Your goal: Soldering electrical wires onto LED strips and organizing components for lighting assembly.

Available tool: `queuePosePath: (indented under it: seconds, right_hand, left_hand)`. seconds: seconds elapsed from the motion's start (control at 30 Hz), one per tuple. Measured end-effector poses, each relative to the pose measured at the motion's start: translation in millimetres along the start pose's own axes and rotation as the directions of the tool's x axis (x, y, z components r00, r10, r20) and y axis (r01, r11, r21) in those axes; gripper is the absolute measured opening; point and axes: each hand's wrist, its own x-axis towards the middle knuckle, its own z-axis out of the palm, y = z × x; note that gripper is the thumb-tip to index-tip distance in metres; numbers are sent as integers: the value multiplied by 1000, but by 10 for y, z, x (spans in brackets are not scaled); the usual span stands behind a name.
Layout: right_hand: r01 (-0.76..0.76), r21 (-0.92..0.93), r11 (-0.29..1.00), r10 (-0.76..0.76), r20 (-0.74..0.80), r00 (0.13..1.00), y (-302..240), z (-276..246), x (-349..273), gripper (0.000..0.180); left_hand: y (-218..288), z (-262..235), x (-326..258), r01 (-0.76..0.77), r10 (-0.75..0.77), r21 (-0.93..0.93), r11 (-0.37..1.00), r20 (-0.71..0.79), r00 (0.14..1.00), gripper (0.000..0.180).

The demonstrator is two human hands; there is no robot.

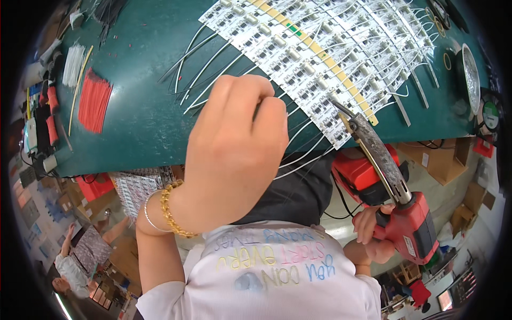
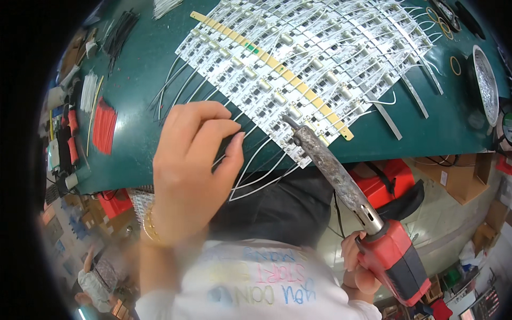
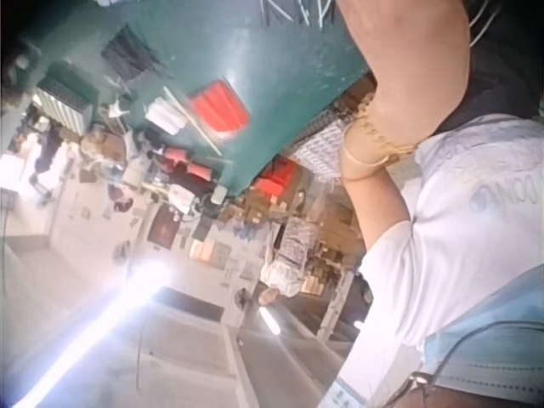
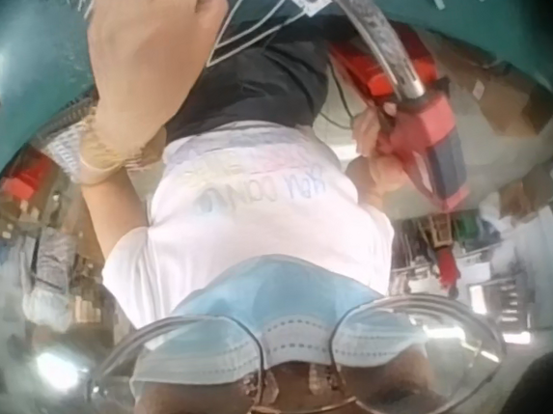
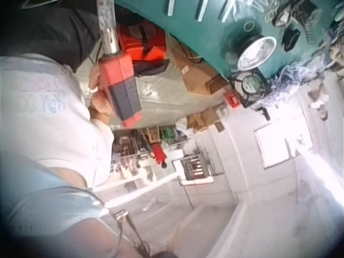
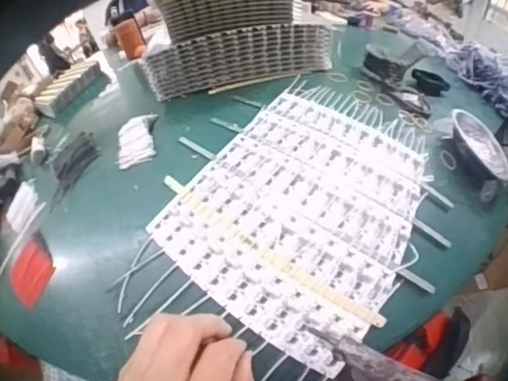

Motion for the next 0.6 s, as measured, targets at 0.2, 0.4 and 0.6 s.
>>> queuePosePath:
  seconds: [0.2,0.4,0.6]
  right_hand:
    - [-3,-213,977,30,124,992,73,-191,-1,82]
    - [-195,-190,962,145,-250,957,-3,188,15,86]
    - [-178,-155,972,125,-302,945,28,219,32,49]
  left_hand:
    - [22,87,7,2,1,114,993,-22,1000,20]
    - [-47,112,37,7,-11,-83,997,-45,999,20]
    - [-62,97,36,48,-52,-130,990,-31,998,20]
